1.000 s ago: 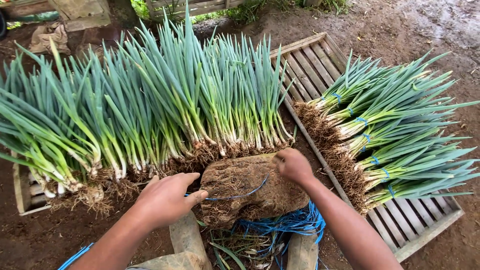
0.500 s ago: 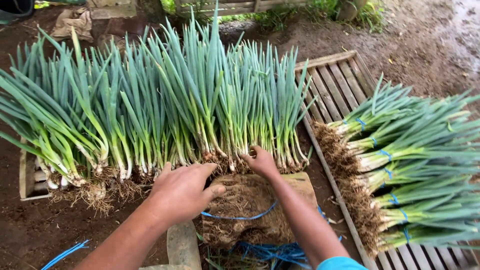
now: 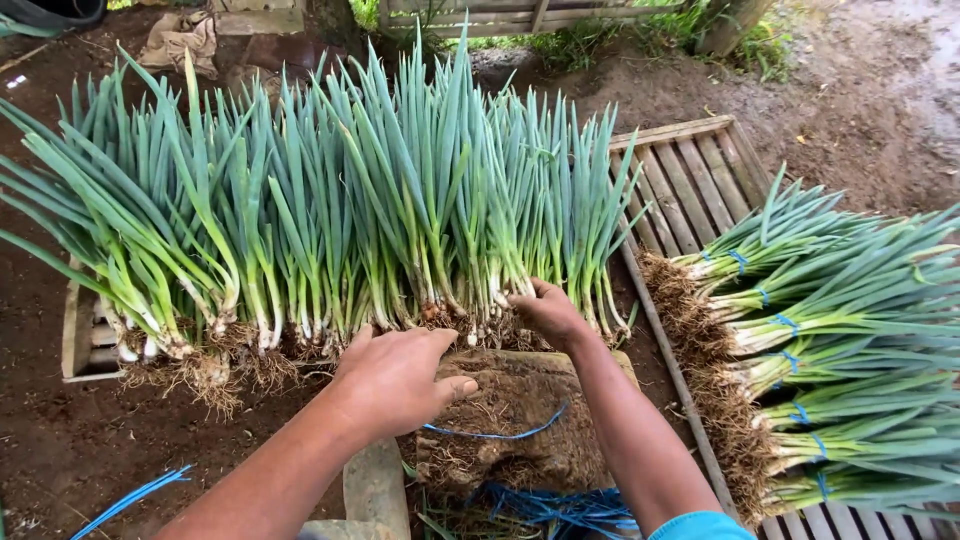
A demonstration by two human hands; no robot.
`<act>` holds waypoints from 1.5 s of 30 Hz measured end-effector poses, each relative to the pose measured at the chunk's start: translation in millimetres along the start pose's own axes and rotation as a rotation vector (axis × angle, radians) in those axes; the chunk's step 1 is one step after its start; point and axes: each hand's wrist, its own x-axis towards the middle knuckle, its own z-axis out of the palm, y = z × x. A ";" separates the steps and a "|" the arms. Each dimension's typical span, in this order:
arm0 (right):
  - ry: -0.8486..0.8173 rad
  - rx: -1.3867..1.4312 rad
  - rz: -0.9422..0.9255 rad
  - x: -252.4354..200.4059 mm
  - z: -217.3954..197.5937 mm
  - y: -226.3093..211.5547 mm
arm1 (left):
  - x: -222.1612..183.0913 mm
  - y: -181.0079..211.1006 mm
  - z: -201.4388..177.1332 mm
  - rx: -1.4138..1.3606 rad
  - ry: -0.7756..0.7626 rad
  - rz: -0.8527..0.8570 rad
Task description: The person is bundling harvested green onions and tying them securely with blue plastic strips.
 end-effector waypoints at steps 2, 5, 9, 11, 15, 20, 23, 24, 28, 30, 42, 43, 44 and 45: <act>0.064 -0.002 0.013 -3.2 -1.6 9.1 | -10.4 4.4 -2.3 -0.004 0.013 0.023; 0.140 0.008 0.042 -9.4 -7.2 28.0 | -22.5 7.8 0.9 -0.009 0.020 0.055; 0.205 0.027 0.113 -64.2 45.2 -17.3 | -27.8 7.9 7.1 0.003 0.030 0.094; 0.223 -0.003 0.125 -56.7 40.5 -14.0 | -31.5 4.6 6.6 -0.003 0.019 0.086; 0.262 -0.051 0.137 -28.1 32.7 5.4 | -30.7 -6.0 2.6 -0.015 0.021 0.065; 0.269 -0.202 0.064 -7.1 20.9 25.6 | -31.8 -17.7 0.5 -0.047 0.023 0.057; 0.221 -0.007 0.030 -28.5 35.1 -1.8 | -32.6 -23.1 3.0 -0.074 0.035 0.075; 0.161 0.154 0.034 -40.4 43.3 -14.4 | -33.5 -24.5 5.0 -0.086 0.027 0.075; 0.130 0.345 -0.068 -110.1 84.1 -61.6 | -38.0 -28.4 10.6 -0.174 0.027 0.082; 0.110 0.510 -0.187 -152.7 113.4 -78.0 | -29.5 -32.4 19.2 -0.371 0.062 0.155; -0.231 -0.004 -0.376 -270.2 139.4 -86.1 | 8.2 -2.2 49.6 -1.384 0.064 0.701; -0.229 -0.004 -0.380 -275.4 137.6 -91.5 | -4.5 0.6 48.1 -1.381 0.063 0.705; -0.237 -0.157 -0.329 -280.0 135.7 -97.0 | -16.8 3.3 46.4 -1.424 0.126 0.730; -0.243 -0.308 -0.276 -283.8 134.2 -102.4 | -28.6 5.4 44.2 -1.465 0.189 0.753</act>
